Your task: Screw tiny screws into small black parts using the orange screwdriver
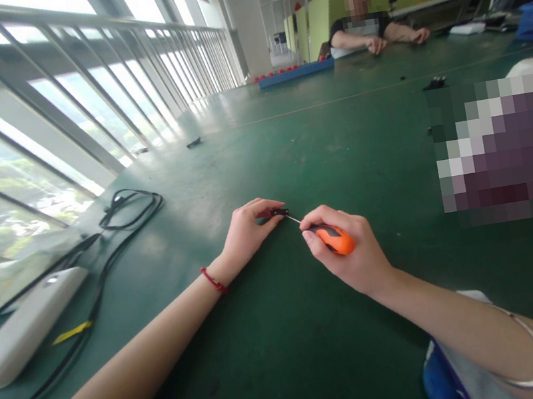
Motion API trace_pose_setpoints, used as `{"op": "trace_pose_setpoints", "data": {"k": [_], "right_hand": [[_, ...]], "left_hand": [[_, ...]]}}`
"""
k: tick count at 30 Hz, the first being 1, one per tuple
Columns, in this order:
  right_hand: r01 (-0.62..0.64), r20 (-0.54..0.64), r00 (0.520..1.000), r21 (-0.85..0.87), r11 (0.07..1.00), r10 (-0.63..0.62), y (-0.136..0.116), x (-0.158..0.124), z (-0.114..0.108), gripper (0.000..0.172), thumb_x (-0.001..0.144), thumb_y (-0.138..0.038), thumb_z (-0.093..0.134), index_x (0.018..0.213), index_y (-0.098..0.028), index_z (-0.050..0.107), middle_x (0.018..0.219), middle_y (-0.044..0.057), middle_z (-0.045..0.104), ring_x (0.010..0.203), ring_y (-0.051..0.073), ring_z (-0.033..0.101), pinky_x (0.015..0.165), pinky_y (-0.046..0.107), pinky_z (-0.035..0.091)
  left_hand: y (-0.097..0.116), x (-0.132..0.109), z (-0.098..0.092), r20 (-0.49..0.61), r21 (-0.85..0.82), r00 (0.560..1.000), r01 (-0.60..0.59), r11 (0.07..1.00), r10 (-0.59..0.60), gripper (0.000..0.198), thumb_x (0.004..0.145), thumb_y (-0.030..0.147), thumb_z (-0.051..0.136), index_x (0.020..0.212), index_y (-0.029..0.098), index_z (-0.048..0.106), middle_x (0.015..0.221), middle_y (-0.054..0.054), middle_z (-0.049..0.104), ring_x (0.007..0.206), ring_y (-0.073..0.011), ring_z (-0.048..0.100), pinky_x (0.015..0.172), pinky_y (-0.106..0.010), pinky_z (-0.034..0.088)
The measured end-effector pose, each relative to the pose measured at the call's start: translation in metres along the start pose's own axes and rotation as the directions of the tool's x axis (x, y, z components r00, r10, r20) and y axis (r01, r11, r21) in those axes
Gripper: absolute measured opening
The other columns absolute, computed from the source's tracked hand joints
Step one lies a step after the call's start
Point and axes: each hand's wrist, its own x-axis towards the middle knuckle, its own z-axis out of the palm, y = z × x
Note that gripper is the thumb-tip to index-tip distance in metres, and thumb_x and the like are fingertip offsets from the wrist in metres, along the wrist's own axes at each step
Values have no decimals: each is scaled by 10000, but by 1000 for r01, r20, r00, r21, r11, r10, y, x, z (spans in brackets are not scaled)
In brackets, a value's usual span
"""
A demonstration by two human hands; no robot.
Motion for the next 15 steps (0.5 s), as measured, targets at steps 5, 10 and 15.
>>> {"op": "trace_pose_setpoints", "data": {"k": [5, 10, 15], "right_hand": [[-20, -79, 997, -8, 1000, 20, 0, -1, -1, 117, 870, -256, 529, 811, -228, 626, 776, 13, 680, 682, 159, 626, 613, 282, 464], [-29, -54, 998, 8, 1000, 30, 1, 0, 0, 119, 875, -267, 532, 816, -222, 624, 770, 7, 667, 623, 133, 582, 575, 265, 446], [-37, -47, 998, 23, 999, 38, 1, 1, 0, 116, 875, -258, 531, 824, -212, 624, 748, 2, 652, 589, 118, 553, 554, 252, 431]], "left_hand": [[0, 0, -1, 2, -15, 1000, -5, 1000, 5, 139, 808, 159, 626, 892, 193, 731, 850, -24, 693, 729, -139, 618, 687, -257, 497], [-1, 1, -1, 8, -20, 1000, 5, 1000, -5, 138, 805, 164, 627, 893, 190, 730, 847, -27, 694, 727, -141, 615, 688, -263, 499], [-2, 1, 0, 12, -24, 1000, -7, 1000, 7, 139, 810, 180, 620, 894, 196, 730, 858, -29, 697, 735, -146, 620, 697, -268, 506]]}}
